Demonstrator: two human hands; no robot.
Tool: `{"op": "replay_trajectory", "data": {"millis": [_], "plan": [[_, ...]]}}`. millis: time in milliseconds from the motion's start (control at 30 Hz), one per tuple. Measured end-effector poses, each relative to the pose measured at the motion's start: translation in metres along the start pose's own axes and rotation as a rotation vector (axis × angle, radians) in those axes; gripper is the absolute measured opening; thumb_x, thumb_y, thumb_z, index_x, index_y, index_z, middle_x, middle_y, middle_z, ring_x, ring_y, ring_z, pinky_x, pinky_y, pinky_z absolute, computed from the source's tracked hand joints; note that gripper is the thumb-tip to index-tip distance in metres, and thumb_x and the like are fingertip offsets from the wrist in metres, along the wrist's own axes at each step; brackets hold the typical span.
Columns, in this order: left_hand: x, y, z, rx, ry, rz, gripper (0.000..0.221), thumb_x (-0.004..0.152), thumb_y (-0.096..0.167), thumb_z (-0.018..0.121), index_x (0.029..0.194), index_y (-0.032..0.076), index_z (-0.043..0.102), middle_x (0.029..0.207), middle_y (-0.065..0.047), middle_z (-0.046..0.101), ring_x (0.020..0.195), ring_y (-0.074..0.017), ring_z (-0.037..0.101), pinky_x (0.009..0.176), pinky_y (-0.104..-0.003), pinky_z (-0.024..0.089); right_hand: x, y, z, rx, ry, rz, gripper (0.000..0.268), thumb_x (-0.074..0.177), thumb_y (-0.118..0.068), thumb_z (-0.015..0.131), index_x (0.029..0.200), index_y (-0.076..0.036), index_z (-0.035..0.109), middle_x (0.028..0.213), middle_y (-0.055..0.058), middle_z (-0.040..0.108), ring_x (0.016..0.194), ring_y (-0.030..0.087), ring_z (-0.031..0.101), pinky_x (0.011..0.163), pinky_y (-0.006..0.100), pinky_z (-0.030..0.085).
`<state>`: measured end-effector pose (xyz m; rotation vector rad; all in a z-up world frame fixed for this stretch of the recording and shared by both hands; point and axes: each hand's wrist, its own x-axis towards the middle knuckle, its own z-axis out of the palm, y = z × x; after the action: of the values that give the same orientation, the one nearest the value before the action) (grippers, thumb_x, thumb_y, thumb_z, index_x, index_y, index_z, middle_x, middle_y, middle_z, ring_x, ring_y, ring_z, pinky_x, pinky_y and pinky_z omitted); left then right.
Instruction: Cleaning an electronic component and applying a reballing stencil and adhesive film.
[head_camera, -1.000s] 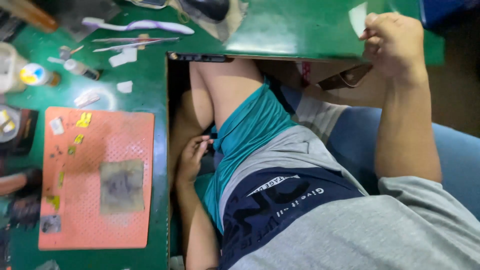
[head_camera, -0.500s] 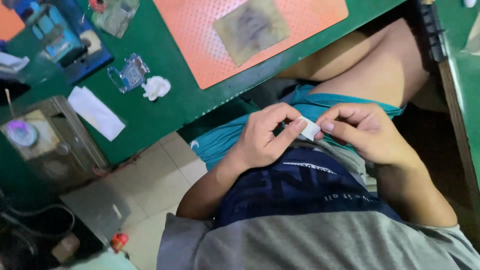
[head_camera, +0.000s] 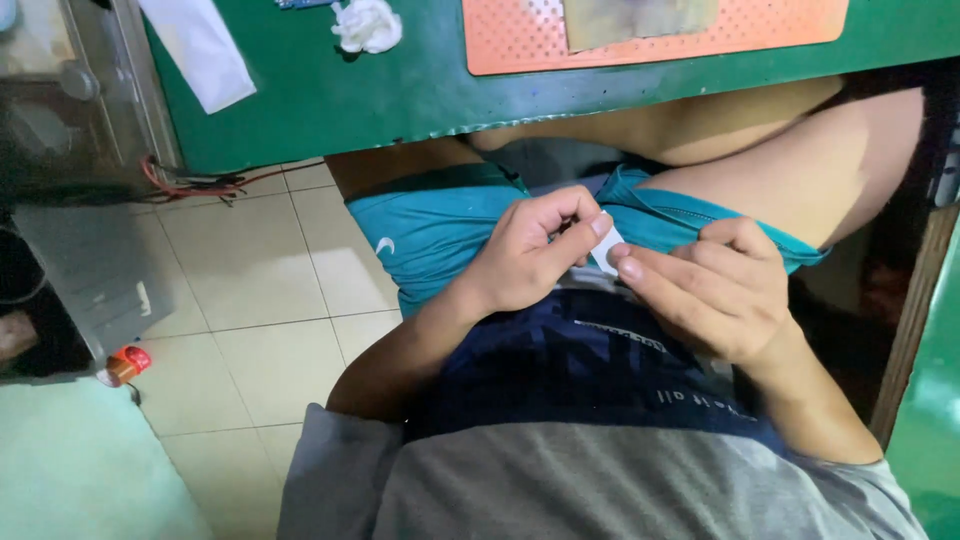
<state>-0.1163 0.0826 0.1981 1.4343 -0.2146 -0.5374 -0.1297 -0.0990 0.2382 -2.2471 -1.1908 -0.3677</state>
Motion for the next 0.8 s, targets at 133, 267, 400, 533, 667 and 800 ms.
{"op": "replay_trajectory", "data": {"millis": [133,267,400,533,667,800], "plan": [[-0.005,-0.003,-0.002,0.027,0.048,-0.054,0.02,0.084,0.023,0.047,0.067,0.012,0.047,0.056,0.007,0.041,0.053,-0.0041,0.036,0.051,-0.021,0.033,0.005,0.001,0.006,-0.033,-0.046,-0.088,0.016,0.086,-0.002,0.047,0.095,0.005,0.059,0.086,0.014,0.066,0.05,0.016,0.044,0.056,0.029,0.031],[-0.006,-0.011,-0.012,0.009,0.059,-0.077,0.023,0.084,0.023,0.046,0.064,0.012,0.046,0.054,0.005,0.042,0.051,-0.004,0.037,0.05,-0.02,0.035,0.013,0.001,0.01,-0.038,-0.064,-0.073,0.016,0.086,-0.003,0.048,0.097,0.004,0.057,0.083,0.012,0.066,0.047,0.015,0.042,0.057,0.029,0.029],[0.005,-0.061,-0.028,-0.148,0.036,-0.251,0.043,0.081,0.043,0.038,0.067,0.008,0.058,0.057,0.0,0.054,0.052,-0.0074,0.05,0.047,-0.02,0.039,0.023,0.014,0.014,-0.031,0.013,-0.071,0.013,0.086,0.005,0.052,0.095,0.006,0.06,0.08,0.014,0.066,0.048,0.019,0.041,0.055,0.032,0.028],[0.024,-0.176,-0.042,-0.546,0.038,-0.574,0.037,0.079,0.04,0.049,0.068,0.007,0.059,0.058,-0.001,0.05,0.05,-0.0116,0.044,0.045,-0.022,0.034,0.046,0.039,0.029,-0.121,0.119,-0.144,0.013,0.091,0.001,0.062,0.104,0.003,0.06,0.081,0.013,0.067,0.06,0.023,0.053,0.064,0.037,0.029],[0.037,-0.187,-0.049,-0.732,-0.01,-0.547,0.033,0.078,0.04,0.053,0.089,0.009,0.058,0.07,0.002,0.057,0.066,-0.0036,0.054,0.051,-0.02,0.042,0.063,0.056,0.045,-0.177,0.147,-0.202,0.015,0.091,0.002,0.065,0.105,0.003,0.06,0.083,0.011,0.069,0.061,0.027,0.054,0.066,0.039,0.027],[0.04,-0.18,-0.058,-0.764,0.021,-0.566,0.026,0.077,0.039,0.054,0.08,0.014,0.057,0.071,-0.001,0.06,0.063,-0.0075,0.052,0.055,-0.021,0.039,0.072,0.06,0.055,-0.227,0.129,-0.207,0.013,0.093,0.003,0.063,0.105,0.004,0.058,0.085,0.014,0.07,0.065,0.029,0.053,0.071,0.04,0.027]]}}
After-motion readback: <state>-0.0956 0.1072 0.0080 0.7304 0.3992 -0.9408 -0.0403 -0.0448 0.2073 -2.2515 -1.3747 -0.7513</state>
